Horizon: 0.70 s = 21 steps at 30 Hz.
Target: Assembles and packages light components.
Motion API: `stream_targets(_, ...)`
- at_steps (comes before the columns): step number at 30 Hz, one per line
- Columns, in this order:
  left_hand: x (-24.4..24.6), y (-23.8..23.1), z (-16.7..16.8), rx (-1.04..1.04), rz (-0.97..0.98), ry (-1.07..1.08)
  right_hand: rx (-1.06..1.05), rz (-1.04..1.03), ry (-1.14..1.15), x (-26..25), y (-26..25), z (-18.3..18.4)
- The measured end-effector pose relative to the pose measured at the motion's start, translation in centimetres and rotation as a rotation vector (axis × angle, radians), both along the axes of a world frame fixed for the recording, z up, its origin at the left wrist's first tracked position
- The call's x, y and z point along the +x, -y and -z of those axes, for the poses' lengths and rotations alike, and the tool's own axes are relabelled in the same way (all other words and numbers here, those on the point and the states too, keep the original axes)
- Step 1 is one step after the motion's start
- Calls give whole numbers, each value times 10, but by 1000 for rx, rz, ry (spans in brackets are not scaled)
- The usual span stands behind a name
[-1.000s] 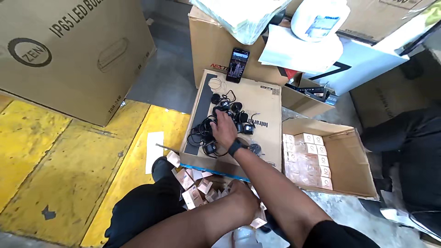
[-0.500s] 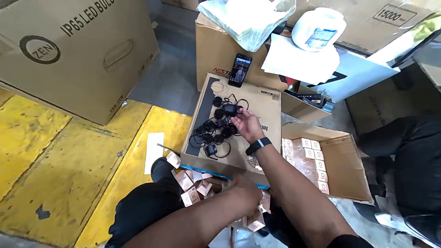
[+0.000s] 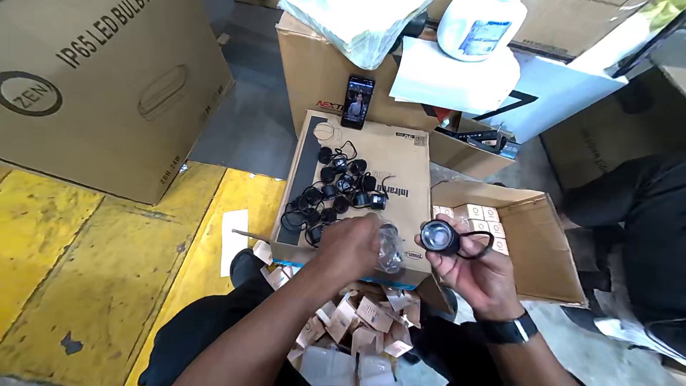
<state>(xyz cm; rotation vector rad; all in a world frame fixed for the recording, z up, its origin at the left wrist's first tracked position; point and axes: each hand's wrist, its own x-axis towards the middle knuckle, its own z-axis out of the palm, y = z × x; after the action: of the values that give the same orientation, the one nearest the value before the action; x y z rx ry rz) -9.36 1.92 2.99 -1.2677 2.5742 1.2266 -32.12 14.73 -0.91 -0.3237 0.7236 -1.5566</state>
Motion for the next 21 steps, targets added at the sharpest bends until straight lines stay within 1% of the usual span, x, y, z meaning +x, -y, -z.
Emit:
stream_targets(3,-2,3,12,-23,-110,-102,71,21,-88,9,0,-4)
stream_targets(6,-5,5,27,-79,-187,-226,163,61,-129,15,2,-7)
stream_targets(9,-9,5,32,-125,-247,-291,178,60,-214,17,5,-8)
stream_targets(11,-11,3,31,-117,-244,-305,180,88,-319,22,6,-10)
stream_targets(15,-13,-4,28,-100,-202,-278,67,112,-542,29,5,-9)
stream_targets(17,-11,-6,29,-113,-193,-279,29,88,-704,30,4,-7)
stream_targets(19,-9,-6,27,-69,-202,-314,28,74,-839,32,5,-5)
stream_targets(21,-7,-6,25,4,-198,-366,51,64,-918,36,7,-2)
